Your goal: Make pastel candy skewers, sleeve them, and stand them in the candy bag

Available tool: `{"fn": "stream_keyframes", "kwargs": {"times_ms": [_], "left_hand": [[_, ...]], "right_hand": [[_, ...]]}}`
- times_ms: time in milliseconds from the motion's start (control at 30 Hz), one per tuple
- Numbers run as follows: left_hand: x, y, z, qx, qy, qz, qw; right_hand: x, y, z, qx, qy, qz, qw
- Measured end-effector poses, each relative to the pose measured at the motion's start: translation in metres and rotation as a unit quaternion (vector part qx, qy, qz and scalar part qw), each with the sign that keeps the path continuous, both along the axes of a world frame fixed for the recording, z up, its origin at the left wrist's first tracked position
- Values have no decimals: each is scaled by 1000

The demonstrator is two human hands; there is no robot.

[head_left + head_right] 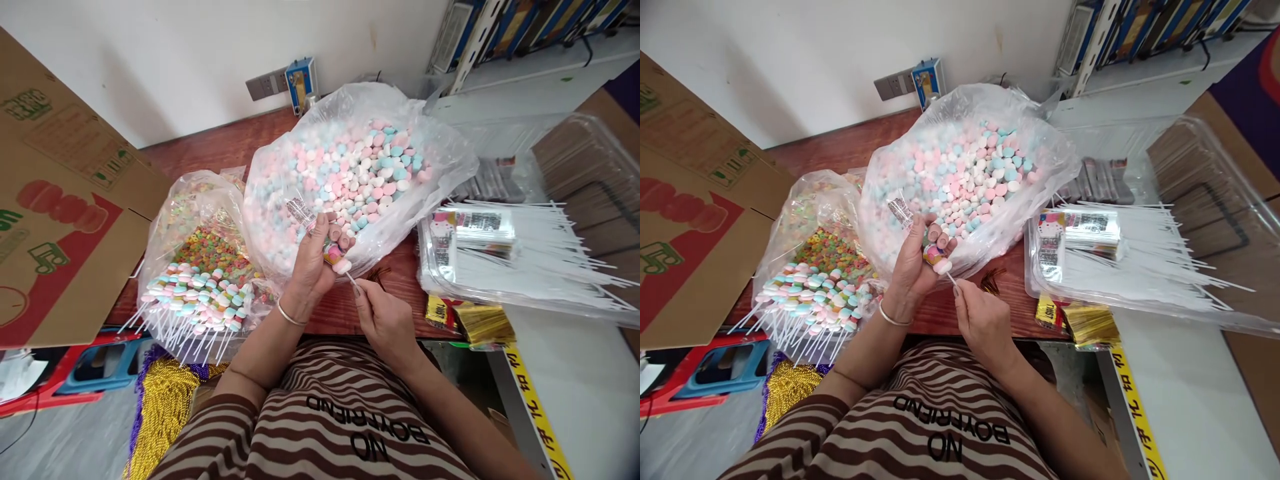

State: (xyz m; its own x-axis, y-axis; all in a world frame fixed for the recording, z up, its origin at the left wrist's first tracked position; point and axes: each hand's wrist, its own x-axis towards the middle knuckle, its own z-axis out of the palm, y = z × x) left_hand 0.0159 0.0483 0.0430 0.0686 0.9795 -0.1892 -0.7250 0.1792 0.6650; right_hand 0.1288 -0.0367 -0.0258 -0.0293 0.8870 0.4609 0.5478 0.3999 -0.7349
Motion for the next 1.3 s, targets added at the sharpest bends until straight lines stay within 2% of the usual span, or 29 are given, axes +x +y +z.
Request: {"fn": "stream_keyframes", "kwargs": {"times_ms": [67, 100, 133, 200, 267, 333, 433, 500, 567, 600, 667, 700, 733, 800, 833, 867, 900, 967, 1033, 1067, 1100, 1133, 1167, 1200, 1233, 1267, 1300], "left_hand": [[1, -3, -3, 5, -5, -28, 1000], [3, -6, -5, 11, -4, -39, 999], [5, -9, -8, 18, 0, -48, 999], [7, -14, -14, 31, 20, -77, 996], [3, -15, -17, 41, 31, -110, 993], [-6, -9, -15, 52, 9, -104, 993], [-22, 8, -6, 73, -28, -39, 996], [-28, 16, 2, 72, -26, -22, 997], [-26, 19, 6, 47, -11, -10, 999], [-22, 19, 7, 28, -2, 1, 1000], [-12, 14, 4, -10, 15, 28, 999], [-7, 12, 2, -25, 19, 38, 999], [-3, 10, -1, -36, 18, 43, 998], [1, 8, -8, -49, -2, 22, 999], [1, 9, -12, -52, -20, 0, 998], [-1, 10, -14, -51, -41, -24, 998], [-3, 12, -17, -44, -62, -45, 996], [-8, 17, -19, -24, -96, -67, 993], [-13, 20, -19, -10, -112, -68, 991], [-14, 22, -18, -11, -116, -68, 991], [-15, 23, -17, -16, -117, -68, 991], [-16, 24, -16, -23, -116, -69, 991], [-17, 25, -15, -32, -112, -73, 990], [-17, 26, -14, -44, -103, -82, 990], [-17, 27, -14, -58, -89, -92, 990], [-17, 27, -13, -72, -69, -101, 990], [-15, 27, -14, -85, -46, -107, 990]], "right_hand": [[-4, 0, -1, -37, 62, 5, 997], [-7, 1, -1, -76, 125, 22, 989], [-10, 2, -2, -122, 205, 50, 970], [-15, 7, -4, -206, 367, 111, 900], [-16, 10, -6, -243, 467, 148, 837], [-14, 10, -7, -250, 489, 158, 820], [-8, 6, -6, -249, 444, 169, 844], [-4, 4, -6, -205, 353, 147, 901], [-3, 3, -7, -87, 197, 71, 974], [-4, 4, -7, -14, 110, 27, 993], [-5, 6, -10, 100, -25, -30, 994], [-6, 8, -11, 119, -48, -35, 991], [-7, 9, -11, 102, -25, -28, 994], [-8, 11, -9, 3, 102, 4, 995], [-7, 12, -6, -59, 180, 29, 982], [-6, 13, -4, -125, 260, 64, 955], [-5, 13, -1, -189, 336, 106, 917], [-2, 13, 4, -297, 469, 195, 809], [-1, 11, 6, -371, 575, 259, 681], [-1, 10, 6, -383, 602, 273, 645], [-2, 8, 6, -387, 616, 281, 626], [-2, 6, 6, -386, 620, 286, 620], [-3, 4, 4, -381, 615, 287, 628], [-3, 3, 3, -371, 599, 278, 653], [-2, 2, 1, -353, 567, 258, 698], [-2, 2, -1, -322, 513, 225, 763], [-1, 2, -3, -273, 434, 179, 840]]}}
